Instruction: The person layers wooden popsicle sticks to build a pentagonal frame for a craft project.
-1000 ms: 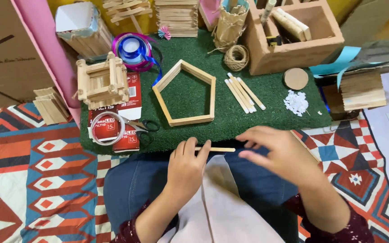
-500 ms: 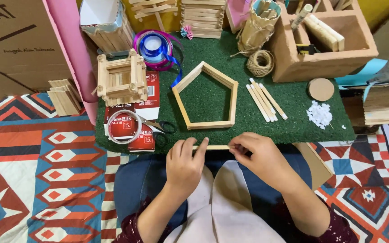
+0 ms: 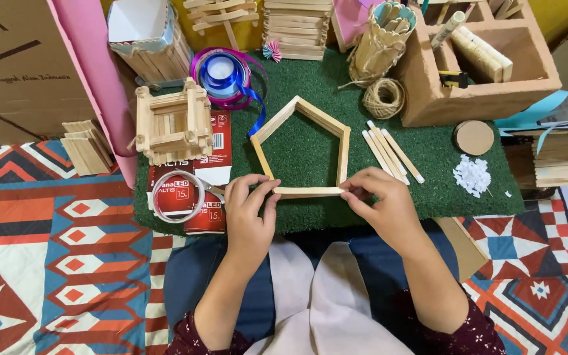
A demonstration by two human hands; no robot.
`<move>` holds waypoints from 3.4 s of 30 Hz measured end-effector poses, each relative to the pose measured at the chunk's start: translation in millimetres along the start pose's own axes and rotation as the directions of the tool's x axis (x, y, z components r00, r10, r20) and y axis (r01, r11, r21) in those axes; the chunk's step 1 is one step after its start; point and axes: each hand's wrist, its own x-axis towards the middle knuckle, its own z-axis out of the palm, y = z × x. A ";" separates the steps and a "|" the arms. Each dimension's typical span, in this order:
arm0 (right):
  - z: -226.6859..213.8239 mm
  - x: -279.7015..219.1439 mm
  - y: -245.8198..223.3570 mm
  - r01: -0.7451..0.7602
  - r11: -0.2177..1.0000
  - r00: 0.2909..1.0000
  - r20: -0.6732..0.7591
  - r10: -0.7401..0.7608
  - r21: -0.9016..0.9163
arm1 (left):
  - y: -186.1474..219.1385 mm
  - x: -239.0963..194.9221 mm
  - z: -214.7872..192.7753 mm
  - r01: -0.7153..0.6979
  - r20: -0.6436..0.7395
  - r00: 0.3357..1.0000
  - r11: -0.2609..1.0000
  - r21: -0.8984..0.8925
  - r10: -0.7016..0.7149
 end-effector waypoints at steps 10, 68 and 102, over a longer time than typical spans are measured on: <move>1.3 3.7 -2.1 -0.018 1.000 1.000 0.006 0.018 0.000 | -10.1 -7.0 3.4 0.070 0.052 0.996 0.998 0.000 -0.070; 12.8 -7.3 5.9 0.118 0.982 0.983 -0.121 -0.137 -0.148 | -8.7 -7.1 4.5 -0.009 0.039 0.999 0.971 0.238 -0.001; 59.0 -33.1 7.1 0.146 0.627 0.819 -0.262 -0.511 -0.765 | 9.8 -53.0 51.6 -0.207 0.049 0.971 0.724 0.658 0.233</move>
